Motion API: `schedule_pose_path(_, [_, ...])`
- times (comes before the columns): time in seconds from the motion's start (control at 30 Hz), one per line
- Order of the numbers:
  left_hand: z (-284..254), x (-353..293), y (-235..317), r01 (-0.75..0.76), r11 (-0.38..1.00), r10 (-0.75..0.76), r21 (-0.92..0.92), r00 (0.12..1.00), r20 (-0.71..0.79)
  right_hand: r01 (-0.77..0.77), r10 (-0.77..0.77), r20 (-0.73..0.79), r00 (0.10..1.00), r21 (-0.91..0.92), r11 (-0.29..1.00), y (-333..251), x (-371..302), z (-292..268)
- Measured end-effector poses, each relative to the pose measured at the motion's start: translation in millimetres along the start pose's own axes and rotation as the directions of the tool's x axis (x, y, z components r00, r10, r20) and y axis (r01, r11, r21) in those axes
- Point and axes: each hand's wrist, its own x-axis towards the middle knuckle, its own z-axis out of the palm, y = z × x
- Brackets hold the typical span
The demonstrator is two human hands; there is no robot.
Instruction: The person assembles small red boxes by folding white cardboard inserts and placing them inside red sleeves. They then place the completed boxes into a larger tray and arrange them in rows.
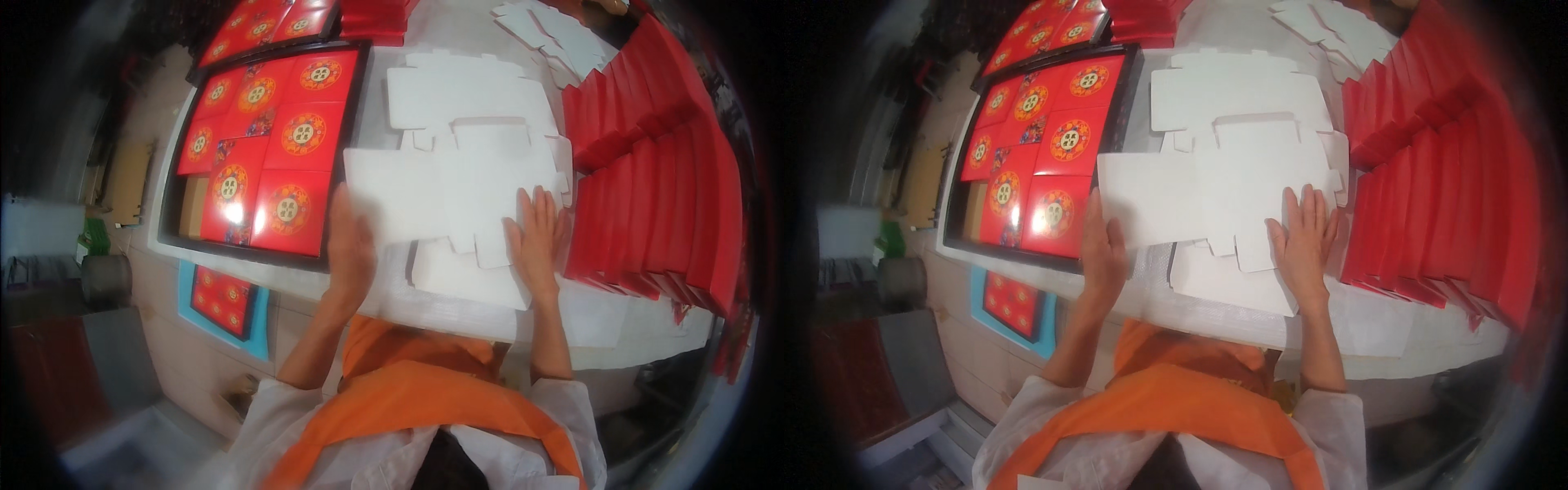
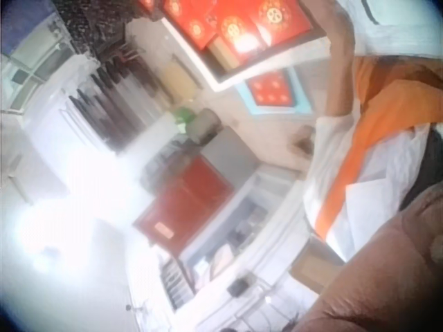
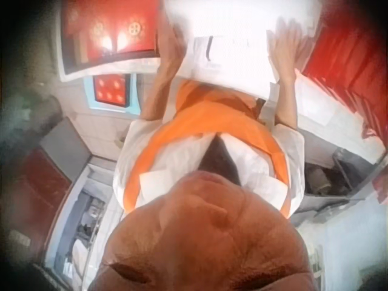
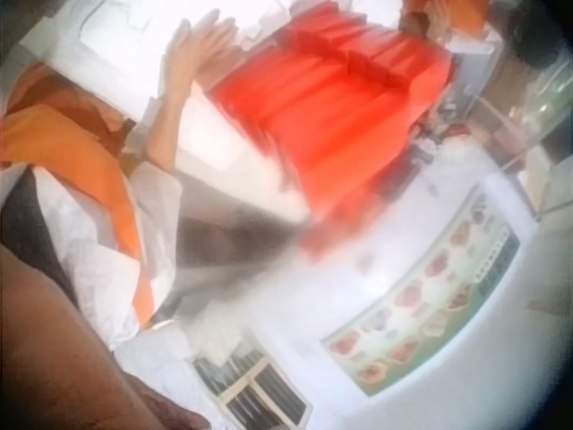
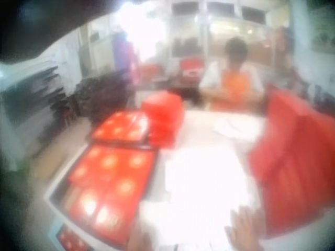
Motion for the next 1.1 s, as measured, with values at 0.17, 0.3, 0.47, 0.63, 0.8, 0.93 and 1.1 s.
schedule_pose_path(0.17, [31, 24, -3, -0.038, 0.998, 0.042, 0.043, 0.996, -0.075, -0.082, 0.081, -0.031, 0.996, -0.03, 0.996, 0, -1, 0])
schedule_pose_path(0.3, [44, 26, -14, 0.04, 0.992, -0.036, 0.122, 0.999, -0.032, -0.091, 0.089, -0.041, 0.995, -0.067, 0.994, 1, -2, 2])
schedule_pose_path(0.47, [42, 22, -21, -0.06, 0.99, 0.064, 0.129, 0.998, -0.025, -0.09, 0.087, -0.032, 0.996, -0.103, 0.991, 1, -2, 3])
schedule_pose_path(0.63, [40, 29, -21, 0.25, 0.962, -0.251, -0.112, 0.968, -0.003, -0.078, 0.076, -0.032, 0.997, -0.094, 0.992, 0, -2, 1])
schedule_pose_path(0.8, [38, 47, -19, 0.149, 0.987, -0.145, 0.062, 0.987, -0.072, -0.069, 0.065, -0.049, 0.997, -0.085, 0.994, 3, -3, 1])
schedule_pose_path(0.93, [26, 60, 20, -0.25, 0.839, 0.387, 0.482, 0.898, -0.208, -0.071, 0.065, -0.086, 0.994, -0.06, 0.996, 10, -7, 9])
schedule_pose_path(1.1, [5, 53, 38, -0.105, 0.991, 0.089, -0.082, 0.98, -0.179, -0.047, 0.063, -0.156, 0.986, 0.102, 0.994, 12, -1, -5])
